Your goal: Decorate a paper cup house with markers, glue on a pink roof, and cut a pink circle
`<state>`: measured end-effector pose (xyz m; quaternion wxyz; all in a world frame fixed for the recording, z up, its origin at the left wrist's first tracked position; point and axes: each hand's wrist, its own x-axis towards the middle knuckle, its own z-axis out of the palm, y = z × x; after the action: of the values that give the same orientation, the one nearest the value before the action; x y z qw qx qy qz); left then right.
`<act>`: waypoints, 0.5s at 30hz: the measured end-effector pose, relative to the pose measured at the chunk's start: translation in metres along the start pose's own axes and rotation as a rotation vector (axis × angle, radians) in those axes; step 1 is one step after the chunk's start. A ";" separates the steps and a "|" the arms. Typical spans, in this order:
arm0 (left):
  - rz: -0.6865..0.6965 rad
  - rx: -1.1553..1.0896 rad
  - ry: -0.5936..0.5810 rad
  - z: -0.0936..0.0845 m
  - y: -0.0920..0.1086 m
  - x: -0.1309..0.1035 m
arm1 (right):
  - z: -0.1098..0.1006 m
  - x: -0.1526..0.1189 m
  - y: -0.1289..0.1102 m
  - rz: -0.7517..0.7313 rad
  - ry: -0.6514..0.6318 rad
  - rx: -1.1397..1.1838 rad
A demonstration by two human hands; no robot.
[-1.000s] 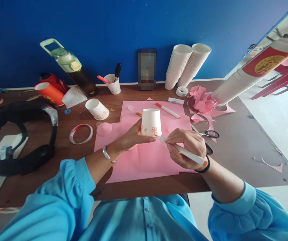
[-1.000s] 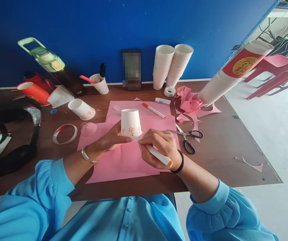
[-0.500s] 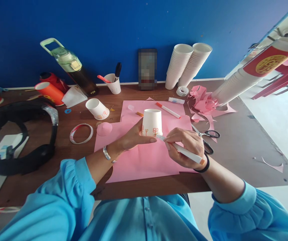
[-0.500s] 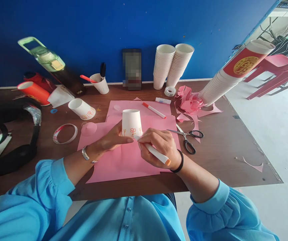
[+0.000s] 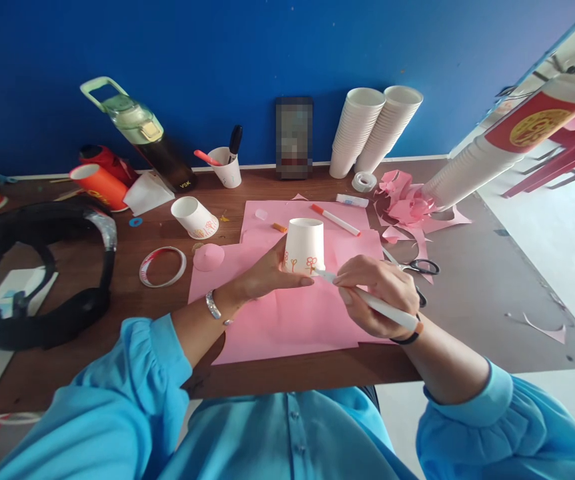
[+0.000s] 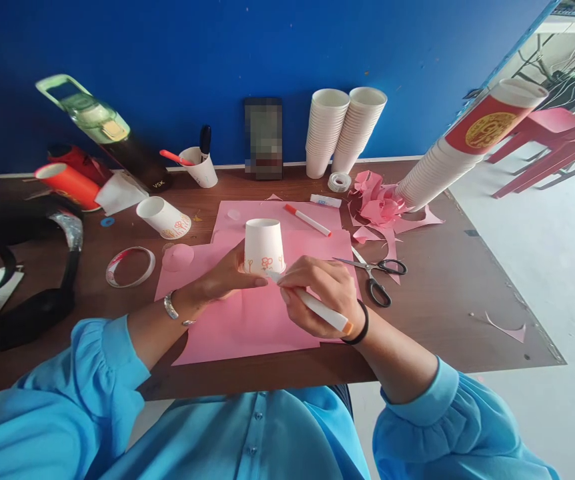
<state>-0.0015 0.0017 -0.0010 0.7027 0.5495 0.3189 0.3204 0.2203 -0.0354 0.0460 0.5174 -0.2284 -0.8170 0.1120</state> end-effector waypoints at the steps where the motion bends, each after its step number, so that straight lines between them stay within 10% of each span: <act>1: 0.003 -0.010 0.008 -0.001 -0.001 0.000 | -0.001 -0.001 0.001 0.005 0.037 -0.009; 6: 0.044 -0.108 -0.007 -0.006 -0.009 0.002 | -0.004 -0.009 0.011 0.146 0.177 -0.059; 15: 0.123 -0.246 -0.123 -0.002 -0.003 0.000 | 0.001 -0.005 0.025 0.225 -0.125 -0.006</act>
<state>-0.0024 0.0026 -0.0039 0.7620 0.4964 0.1991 0.3651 0.2272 -0.0161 0.0314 0.4488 -0.3126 -0.8174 0.1808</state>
